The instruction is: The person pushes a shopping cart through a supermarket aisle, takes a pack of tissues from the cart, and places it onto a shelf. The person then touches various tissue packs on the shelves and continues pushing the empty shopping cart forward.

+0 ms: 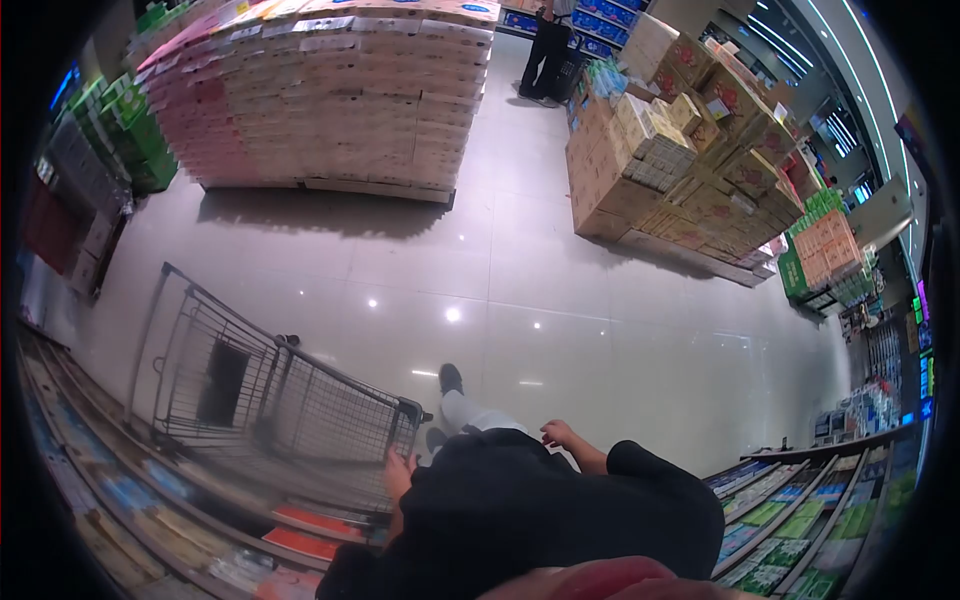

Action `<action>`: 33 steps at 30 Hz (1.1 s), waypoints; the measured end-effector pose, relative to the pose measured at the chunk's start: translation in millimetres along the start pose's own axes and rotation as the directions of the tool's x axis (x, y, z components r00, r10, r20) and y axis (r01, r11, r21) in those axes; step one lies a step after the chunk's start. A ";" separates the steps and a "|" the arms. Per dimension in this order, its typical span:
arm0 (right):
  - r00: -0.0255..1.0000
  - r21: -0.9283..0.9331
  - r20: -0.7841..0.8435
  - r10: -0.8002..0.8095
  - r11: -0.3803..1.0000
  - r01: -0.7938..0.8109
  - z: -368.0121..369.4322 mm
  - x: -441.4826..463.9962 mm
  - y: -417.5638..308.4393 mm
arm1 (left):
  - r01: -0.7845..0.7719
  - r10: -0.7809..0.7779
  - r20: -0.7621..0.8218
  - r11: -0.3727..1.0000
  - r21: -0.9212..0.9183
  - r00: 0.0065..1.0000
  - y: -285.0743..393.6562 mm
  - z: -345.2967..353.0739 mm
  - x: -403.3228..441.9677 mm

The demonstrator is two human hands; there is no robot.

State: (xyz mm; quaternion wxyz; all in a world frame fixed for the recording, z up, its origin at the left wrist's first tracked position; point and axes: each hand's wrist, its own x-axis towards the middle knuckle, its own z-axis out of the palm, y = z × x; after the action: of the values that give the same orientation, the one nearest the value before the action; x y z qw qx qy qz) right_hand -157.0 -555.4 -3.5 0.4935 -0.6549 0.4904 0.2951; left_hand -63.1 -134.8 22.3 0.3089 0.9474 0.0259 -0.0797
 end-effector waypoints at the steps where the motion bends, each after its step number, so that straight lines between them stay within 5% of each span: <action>1: 1.000 0.001 0.017 -0.022 1.000 0.022 -3.3 6.8 -17.4 | 0.000 0.000 -0.025 1.000 -0.026 1.000 1.7 -0.8 3.9; 3: 0.998 -0.055 0.029 -0.051 0.997 0.053 -8.4 26.2 -49.1 | 0.038 -0.040 -0.036 0.998 -0.053 0.999 -5.2 7.6 10.7; 5: 0.995 -0.103 0.051 -0.081 0.991 0.086 -10.4 41.3 -82.0 | 0.129 -0.127 0.149 0.992 -0.005 0.981 -13.4 10.1 21.7; 14: 0.982 -0.149 0.084 -0.170 0.972 0.181 -31.5 71.0 -189.6 | 0.168 -0.162 0.099 0.984 -0.057 0.982 -64.0 79.8 54.8; 18: 0.985 -0.139 0.053 -0.165 0.976 0.171 -48.1 79.3 -196.3 | 0.141 -0.138 0.054 0.989 -0.052 0.989 10.6 -1.2 53.1; 20: 0.988 -0.134 0.033 -0.152 0.979 0.155 -55.1 82.2 -195.9 | 0.295 -0.294 0.178 0.955 0.019 0.939 39.3 -26.3 62.1; 25: 0.985 -0.202 -0.005 -0.171 0.965 0.166 -66.4 90.0 -183.3 | 0.307 -0.300 0.141 0.951 -0.030 0.943 21.3 -24.2 65.8; 27: 0.904 -0.529 0.079 -0.420 0.751 0.395 -69.8 93.6 -175.0 | 0.261 -0.255 0.100 0.964 -0.054 0.962 9.4 -20.4 67.3; 28: 0.906 -0.523 0.073 -0.416 0.758 0.390 -70.7 92.0 -173.9 | 0.304 -0.293 0.141 0.951 -0.058 0.946 4.0 -21.0 69.8; 30: 0.815 -0.729 0.243 -0.526 0.455 0.511 -73.4 88.3 -173.1 | 0.341 -0.325 0.186 0.939 -0.057 0.927 3.2 -24.0 72.9; 33: 0.880 -0.620 0.204 -0.428 0.639 0.455 -72.1 91.2 -173.2 | 0.369 -0.374 0.104 0.927 0.061 0.922 10.8 -37.6 78.3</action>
State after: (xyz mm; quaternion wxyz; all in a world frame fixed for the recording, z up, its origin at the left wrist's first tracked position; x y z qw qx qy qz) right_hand 29.1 -649.4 3.3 0.3002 -0.8783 0.1722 0.3298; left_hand 20.3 -121.4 45.4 0.2701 0.9253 0.1857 -0.1909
